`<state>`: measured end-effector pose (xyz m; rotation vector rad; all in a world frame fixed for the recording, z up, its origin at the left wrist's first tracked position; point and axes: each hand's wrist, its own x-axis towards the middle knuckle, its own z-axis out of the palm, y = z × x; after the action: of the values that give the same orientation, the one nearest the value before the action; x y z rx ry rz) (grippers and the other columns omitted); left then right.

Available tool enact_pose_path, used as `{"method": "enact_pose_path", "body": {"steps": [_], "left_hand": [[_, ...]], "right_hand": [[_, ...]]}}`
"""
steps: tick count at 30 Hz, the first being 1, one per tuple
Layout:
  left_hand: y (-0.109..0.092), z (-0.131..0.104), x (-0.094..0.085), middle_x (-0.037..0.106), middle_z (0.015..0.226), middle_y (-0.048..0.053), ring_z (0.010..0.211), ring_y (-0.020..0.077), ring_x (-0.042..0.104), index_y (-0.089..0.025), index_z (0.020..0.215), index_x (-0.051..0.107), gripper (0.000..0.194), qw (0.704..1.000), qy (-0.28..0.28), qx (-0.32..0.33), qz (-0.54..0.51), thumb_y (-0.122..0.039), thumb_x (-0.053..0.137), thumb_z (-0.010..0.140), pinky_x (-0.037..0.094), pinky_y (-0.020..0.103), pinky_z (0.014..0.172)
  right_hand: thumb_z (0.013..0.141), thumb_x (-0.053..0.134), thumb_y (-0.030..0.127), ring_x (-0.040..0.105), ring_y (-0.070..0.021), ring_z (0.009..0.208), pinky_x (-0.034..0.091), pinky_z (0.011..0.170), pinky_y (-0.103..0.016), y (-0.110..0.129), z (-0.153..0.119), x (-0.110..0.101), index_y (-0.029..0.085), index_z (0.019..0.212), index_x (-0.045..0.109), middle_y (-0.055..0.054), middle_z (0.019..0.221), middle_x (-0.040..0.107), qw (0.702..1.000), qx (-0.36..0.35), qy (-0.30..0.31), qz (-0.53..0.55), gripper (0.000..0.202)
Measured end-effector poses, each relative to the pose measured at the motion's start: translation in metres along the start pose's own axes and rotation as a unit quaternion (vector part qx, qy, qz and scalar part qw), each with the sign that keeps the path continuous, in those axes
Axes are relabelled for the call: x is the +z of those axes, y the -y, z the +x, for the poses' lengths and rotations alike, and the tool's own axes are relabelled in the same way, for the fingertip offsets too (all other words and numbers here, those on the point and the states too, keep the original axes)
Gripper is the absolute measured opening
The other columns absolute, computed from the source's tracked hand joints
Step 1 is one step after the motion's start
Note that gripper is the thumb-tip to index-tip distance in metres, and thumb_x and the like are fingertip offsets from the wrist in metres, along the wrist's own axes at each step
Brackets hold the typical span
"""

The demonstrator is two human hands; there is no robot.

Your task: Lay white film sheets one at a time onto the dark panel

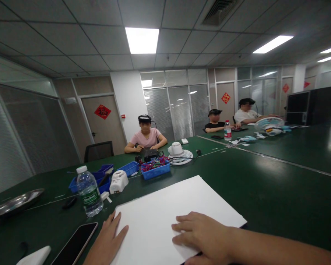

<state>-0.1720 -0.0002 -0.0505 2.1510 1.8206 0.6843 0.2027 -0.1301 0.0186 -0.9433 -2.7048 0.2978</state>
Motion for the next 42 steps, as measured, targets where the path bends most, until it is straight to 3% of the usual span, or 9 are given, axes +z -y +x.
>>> {"method": "enact_pose_path", "body": {"steps": [8,11,15,18,22,27,30,35,42], "left_hand": [[0.005,0.002,0.004,0.010,0.169,0.016,0.152,0.0355,0.010,-0.009,0.149,0.040,0.084,0.999,0.004,-0.036,-0.025,-0.061,0.038,0.084,0.018,0.051,0.124],[0.005,0.002,0.002,0.014,0.168,0.015,0.152,0.0330,0.009,-0.009,0.149,0.041,0.082,0.999,0.019,-0.026,-0.026,-0.060,0.038,0.085,0.011,0.051,0.125],[0.001,0.000,-0.001,0.027,0.164,0.013,0.152,0.0309,0.016,-0.010,0.145,0.047,0.080,1.000,0.014,-0.014,-0.022,-0.061,0.040,0.084,0.008,0.048,0.125],[-0.006,-0.002,-0.006,0.034,0.161,0.013,0.150,0.0314,0.025,-0.011,0.143,0.051,0.080,0.998,0.002,-0.027,-0.049,-0.064,0.042,0.083,0.015,0.048,0.125],[-0.017,-0.004,-0.018,0.048,0.153,0.012,0.145,0.0271,0.040,-0.011,0.138,0.057,0.076,0.993,-0.014,-0.030,-0.112,-0.063,0.039,0.086,0.022,0.043,0.123],[-0.021,-0.001,-0.040,0.066,0.136,0.008,0.135,0.0322,0.054,-0.018,0.115,0.075,0.053,0.989,-0.009,-0.006,-0.146,-0.047,0.055,0.075,0.029,0.049,0.120],[-0.021,0.001,-0.047,0.072,0.126,0.003,0.129,0.0324,0.059,-0.025,0.104,0.079,0.040,0.986,-0.002,0.016,-0.168,-0.036,0.061,0.069,0.033,0.051,0.117],[-0.024,-0.003,-0.041,0.064,0.138,0.004,0.135,0.0343,0.051,-0.027,0.121,0.072,0.052,0.989,0.024,0.079,-0.120,-0.040,0.071,0.070,0.025,0.056,0.119],[-0.028,-0.008,-0.038,0.060,0.142,-0.001,0.137,0.0325,0.050,-0.033,0.128,0.066,0.056,0.990,0.027,0.097,-0.103,-0.047,0.071,0.074,0.029,0.052,0.120]], "right_hand": [[0.094,0.054,0.052,0.033,-0.0393,0.144,0.031,0.114,-0.062,0.011,0.002,-0.008,0.026,0.152,0.040,-0.013,0.156,0.038,0.998,0.014,0.027,0.056,0.065],[0.094,0.054,0.053,0.034,-0.0389,0.143,0.034,0.113,-0.060,0.011,0.003,-0.006,0.027,0.153,0.038,-0.013,0.156,0.039,0.999,0.009,0.026,0.034,0.067],[0.096,0.051,0.054,0.051,-0.0335,0.133,0.047,0.103,-0.051,0.012,0.003,-0.008,0.025,0.146,0.047,-0.011,0.147,0.052,0.995,-0.042,-0.029,-0.083,0.059],[0.098,0.049,0.046,0.062,-0.0256,0.120,0.053,0.092,-0.041,0.012,0.004,-0.003,0.023,0.133,0.058,-0.006,0.135,0.064,0.961,-0.127,-0.110,-0.218,0.043],[0.098,0.052,0.038,0.067,-0.0188,0.104,0.055,0.075,-0.032,0.007,0.005,0.008,0.025,0.116,0.068,0.001,0.125,0.069,0.880,-0.241,-0.235,-0.335,0.027],[0.092,0.058,0.029,0.070,-0.0156,0.086,0.048,0.049,-0.024,-0.006,-0.002,-0.006,0.018,0.099,0.075,-0.003,0.119,0.072,0.842,-0.315,-0.264,-0.349,0.021],[0.089,0.059,0.022,0.072,-0.0190,0.086,0.053,0.054,-0.025,-0.015,-0.009,-0.025,0.013,0.093,0.076,-0.009,0.118,0.072,0.817,-0.342,-0.291,-0.363,0.019],[0.090,0.058,0.019,0.071,-0.0240,0.100,0.060,0.073,-0.031,-0.030,-0.022,-0.050,0.010,0.104,0.074,-0.015,0.127,0.067,0.801,-0.331,-0.297,-0.402,0.023],[0.090,0.059,0.018,0.063,-0.0234,0.118,0.057,0.089,-0.036,-0.053,-0.031,-0.045,0.013,0.122,0.066,-0.013,0.129,0.066,0.840,-0.266,-0.296,-0.369,0.032]]}}
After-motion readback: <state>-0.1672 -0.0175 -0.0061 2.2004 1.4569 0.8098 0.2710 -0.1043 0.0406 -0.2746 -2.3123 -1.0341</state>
